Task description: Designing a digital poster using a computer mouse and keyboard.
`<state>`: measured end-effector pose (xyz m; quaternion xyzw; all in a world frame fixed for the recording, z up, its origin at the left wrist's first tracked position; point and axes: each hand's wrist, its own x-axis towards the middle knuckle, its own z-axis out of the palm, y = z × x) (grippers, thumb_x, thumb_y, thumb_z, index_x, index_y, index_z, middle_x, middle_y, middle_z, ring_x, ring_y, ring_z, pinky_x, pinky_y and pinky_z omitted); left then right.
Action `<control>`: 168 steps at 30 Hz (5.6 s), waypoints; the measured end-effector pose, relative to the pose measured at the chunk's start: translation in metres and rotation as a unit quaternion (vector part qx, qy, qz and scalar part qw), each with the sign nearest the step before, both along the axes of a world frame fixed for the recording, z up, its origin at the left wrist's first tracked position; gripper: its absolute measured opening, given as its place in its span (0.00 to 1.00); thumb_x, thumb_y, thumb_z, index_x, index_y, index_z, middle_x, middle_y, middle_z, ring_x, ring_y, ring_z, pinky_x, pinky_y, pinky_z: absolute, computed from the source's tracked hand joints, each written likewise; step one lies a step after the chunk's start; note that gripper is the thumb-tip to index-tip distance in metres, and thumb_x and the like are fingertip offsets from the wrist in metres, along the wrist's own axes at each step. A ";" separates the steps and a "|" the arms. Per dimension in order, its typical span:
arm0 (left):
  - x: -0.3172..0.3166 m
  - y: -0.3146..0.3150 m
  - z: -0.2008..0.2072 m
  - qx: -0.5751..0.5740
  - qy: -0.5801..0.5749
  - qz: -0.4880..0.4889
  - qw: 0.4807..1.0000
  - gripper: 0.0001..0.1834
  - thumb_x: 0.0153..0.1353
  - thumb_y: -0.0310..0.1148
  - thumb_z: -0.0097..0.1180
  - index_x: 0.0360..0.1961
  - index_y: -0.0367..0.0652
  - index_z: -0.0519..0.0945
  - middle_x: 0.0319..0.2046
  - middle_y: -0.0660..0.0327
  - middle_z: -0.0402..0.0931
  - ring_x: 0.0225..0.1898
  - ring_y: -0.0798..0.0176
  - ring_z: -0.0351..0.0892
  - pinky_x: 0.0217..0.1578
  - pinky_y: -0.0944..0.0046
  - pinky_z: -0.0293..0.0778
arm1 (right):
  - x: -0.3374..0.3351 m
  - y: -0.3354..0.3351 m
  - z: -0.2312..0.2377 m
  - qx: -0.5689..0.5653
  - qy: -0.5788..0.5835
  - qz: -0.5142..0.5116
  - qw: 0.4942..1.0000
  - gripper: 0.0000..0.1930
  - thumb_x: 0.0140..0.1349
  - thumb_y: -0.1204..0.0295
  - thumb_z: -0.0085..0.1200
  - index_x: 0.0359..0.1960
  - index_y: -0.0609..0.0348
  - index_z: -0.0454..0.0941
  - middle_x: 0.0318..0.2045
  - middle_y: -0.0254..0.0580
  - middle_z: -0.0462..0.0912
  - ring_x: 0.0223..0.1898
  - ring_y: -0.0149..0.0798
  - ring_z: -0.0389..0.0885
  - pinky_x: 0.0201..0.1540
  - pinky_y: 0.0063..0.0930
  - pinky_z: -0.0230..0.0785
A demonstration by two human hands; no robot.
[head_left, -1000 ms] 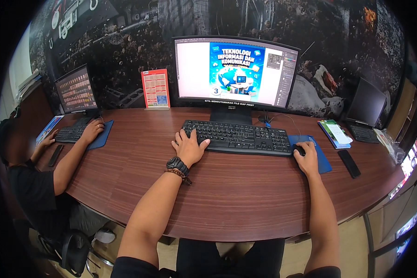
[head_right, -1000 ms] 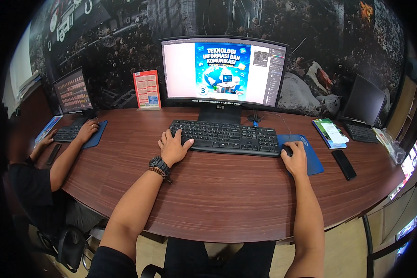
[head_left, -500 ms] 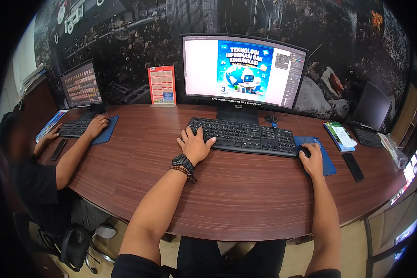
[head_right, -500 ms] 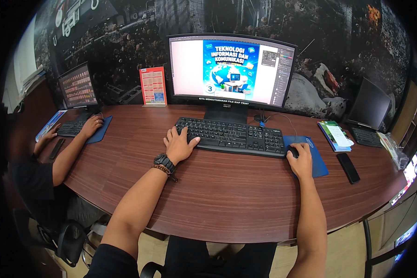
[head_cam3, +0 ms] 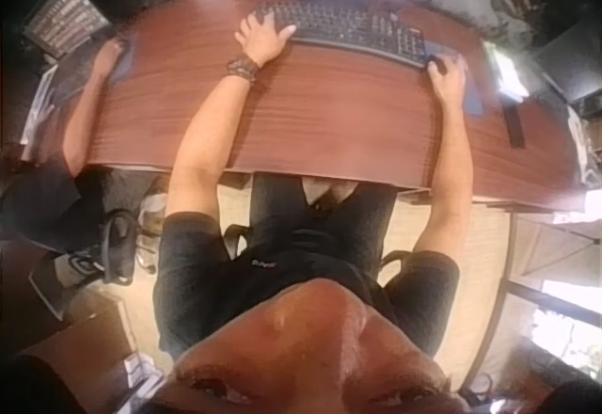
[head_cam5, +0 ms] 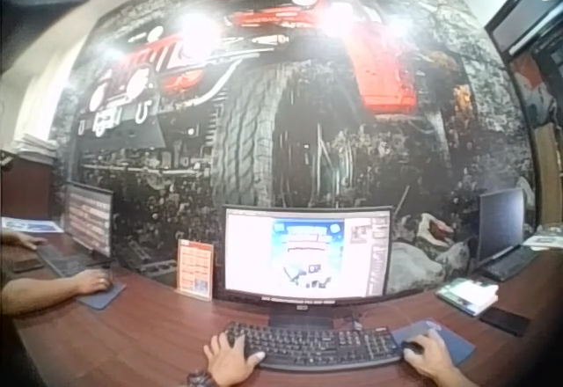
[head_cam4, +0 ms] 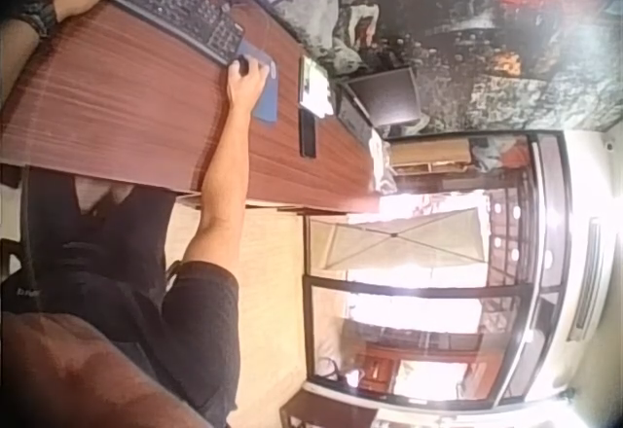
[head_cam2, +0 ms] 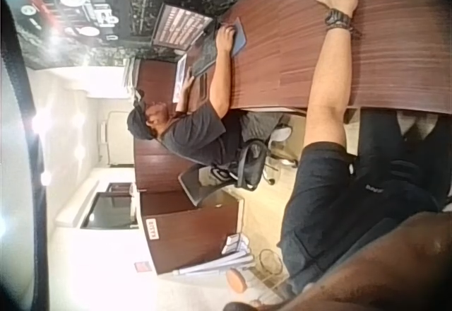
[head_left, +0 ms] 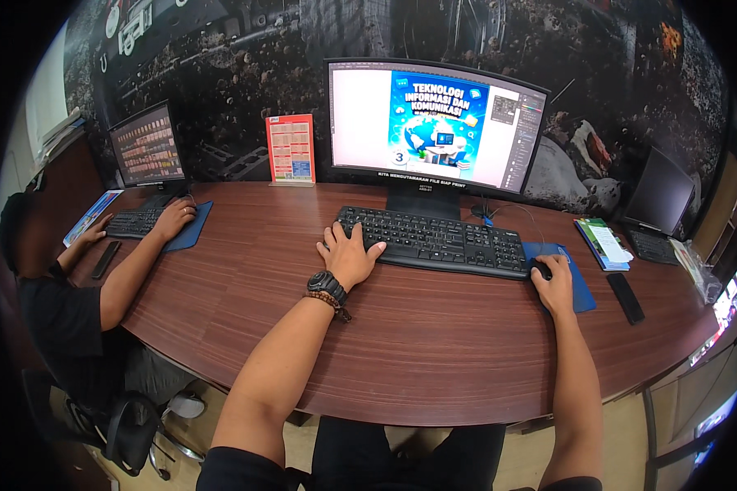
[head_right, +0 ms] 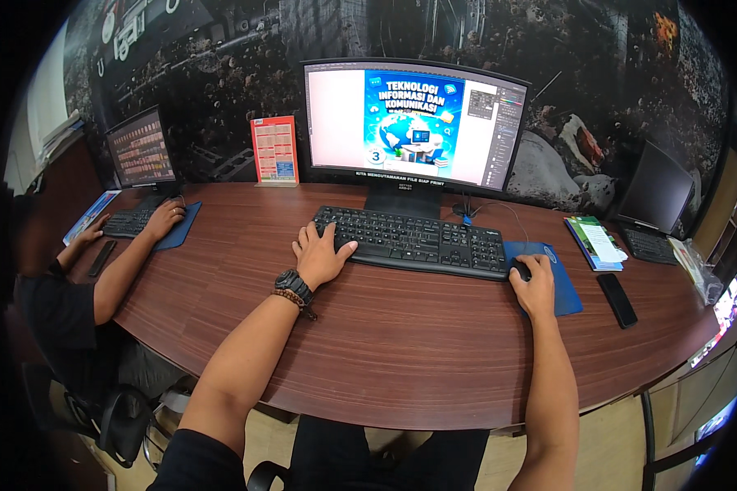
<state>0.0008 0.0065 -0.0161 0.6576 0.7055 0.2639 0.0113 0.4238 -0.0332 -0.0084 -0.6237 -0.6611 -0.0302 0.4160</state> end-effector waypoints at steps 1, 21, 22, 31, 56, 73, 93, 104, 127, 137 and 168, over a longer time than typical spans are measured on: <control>0.000 0.000 0.000 0.002 -0.001 -0.001 1.000 0.42 0.65 0.62 0.52 0.69 0.40 0.66 0.69 0.33 0.52 0.71 0.32 0.47 0.66 0.29 0.45 | 0.000 0.001 -0.001 0.000 0.000 0.001 1.000 0.17 0.56 0.67 0.60 0.46 0.60 0.84 0.49 0.52 0.77 0.52 0.55 0.77 0.56 0.42 0.70; 0.030 0.009 0.055 -0.210 0.040 -0.028 0.976 0.38 0.67 0.70 0.38 0.70 0.61 0.67 0.75 0.40 0.40 0.76 0.31 0.35 0.69 0.26 0.42 | -0.001 -0.003 -0.001 -0.006 0.008 -0.024 1.000 0.16 0.56 0.67 0.59 0.46 0.57 0.83 0.50 0.49 0.76 0.53 0.54 0.77 0.56 0.42 0.71; 0.028 0.007 0.051 -0.190 0.041 -0.031 0.980 0.39 0.66 0.69 0.41 0.70 0.58 0.67 0.74 0.39 0.42 0.75 0.30 0.39 0.68 0.26 0.44 | 0.000 -0.003 -0.001 -0.005 0.009 -0.024 1.000 0.16 0.56 0.67 0.59 0.46 0.57 0.83 0.50 0.49 0.76 0.53 0.54 0.77 0.56 0.42 0.71; -0.004 0.006 0.028 -0.007 -0.034 0.025 0.999 0.46 0.60 0.62 0.60 0.54 0.19 0.72 0.56 0.35 0.66 0.55 0.34 0.71 0.55 0.43 0.72 | 0.002 0.001 -0.001 0.000 0.002 -0.027 1.000 0.16 0.56 0.67 0.59 0.46 0.57 0.83 0.50 0.50 0.76 0.53 0.54 0.77 0.55 0.43 0.71; 0.001 0.002 0.027 -0.028 0.000 0.030 0.999 0.41 0.62 0.62 0.57 0.44 0.22 0.81 0.57 0.37 0.65 0.56 0.37 0.70 0.58 0.44 0.69 | -0.001 -0.001 0.000 0.008 -0.002 -0.012 1.000 0.16 0.55 0.67 0.60 0.45 0.58 0.85 0.48 0.51 0.78 0.50 0.54 0.78 0.53 0.42 0.72; 0.000 0.003 0.024 -0.015 0.014 0.028 0.999 0.41 0.62 0.62 0.57 0.43 0.22 0.81 0.56 0.38 0.66 0.55 0.38 0.70 0.57 0.45 0.69 | -0.002 -0.001 0.000 0.010 -0.002 -0.018 1.000 0.15 0.54 0.67 0.60 0.44 0.56 0.85 0.49 0.51 0.77 0.52 0.54 0.77 0.55 0.43 0.71; 0.004 -0.004 0.025 -0.016 0.035 0.006 0.999 0.49 0.58 0.64 0.61 0.57 0.21 0.68 0.60 0.31 0.61 0.60 0.32 0.66 0.60 0.42 0.67 | -0.002 -0.001 0.002 -0.031 -0.002 -0.061 0.998 0.17 0.58 0.64 0.58 0.49 0.54 0.83 0.54 0.50 0.75 0.55 0.55 0.77 0.57 0.44 0.71; 0.003 0.003 0.012 0.013 0.046 0.015 0.999 0.46 0.56 0.65 0.62 0.52 0.25 0.72 0.58 0.36 0.63 0.57 0.38 0.66 0.59 0.42 0.64 | 0.000 0.000 -0.001 -0.017 0.008 -0.041 0.999 0.18 0.59 0.64 0.59 0.49 0.56 0.83 0.51 0.50 0.75 0.53 0.53 0.77 0.55 0.42 0.71; 0.003 0.004 0.008 0.036 0.037 -0.006 0.999 0.40 0.62 0.60 0.58 0.53 0.26 0.76 0.62 0.35 0.60 0.65 0.35 0.55 0.63 0.37 0.54 | -0.002 -0.001 0.001 -0.013 -0.005 0.003 1.000 0.17 0.58 0.65 0.59 0.48 0.58 0.83 0.51 0.51 0.76 0.53 0.54 0.76 0.55 0.43 0.70; 0.009 0.000 0.013 0.005 0.028 -0.015 0.999 0.44 0.60 0.63 0.59 0.56 0.26 0.75 0.64 0.34 0.58 0.66 0.34 0.54 0.65 0.39 0.52 | -0.004 -0.002 0.003 -0.007 -0.006 0.004 1.000 0.17 0.59 0.66 0.59 0.48 0.59 0.83 0.50 0.51 0.76 0.52 0.54 0.76 0.55 0.42 0.70; 0.009 0.002 0.012 0.005 0.033 -0.014 0.999 0.45 0.60 0.64 0.59 0.56 0.25 0.74 0.63 0.33 0.59 0.65 0.33 0.56 0.64 0.37 0.53 | -0.002 -0.002 0.002 0.006 -0.005 0.015 1.000 0.16 0.57 0.67 0.61 0.46 0.60 0.84 0.47 0.51 0.77 0.50 0.54 0.77 0.54 0.42 0.71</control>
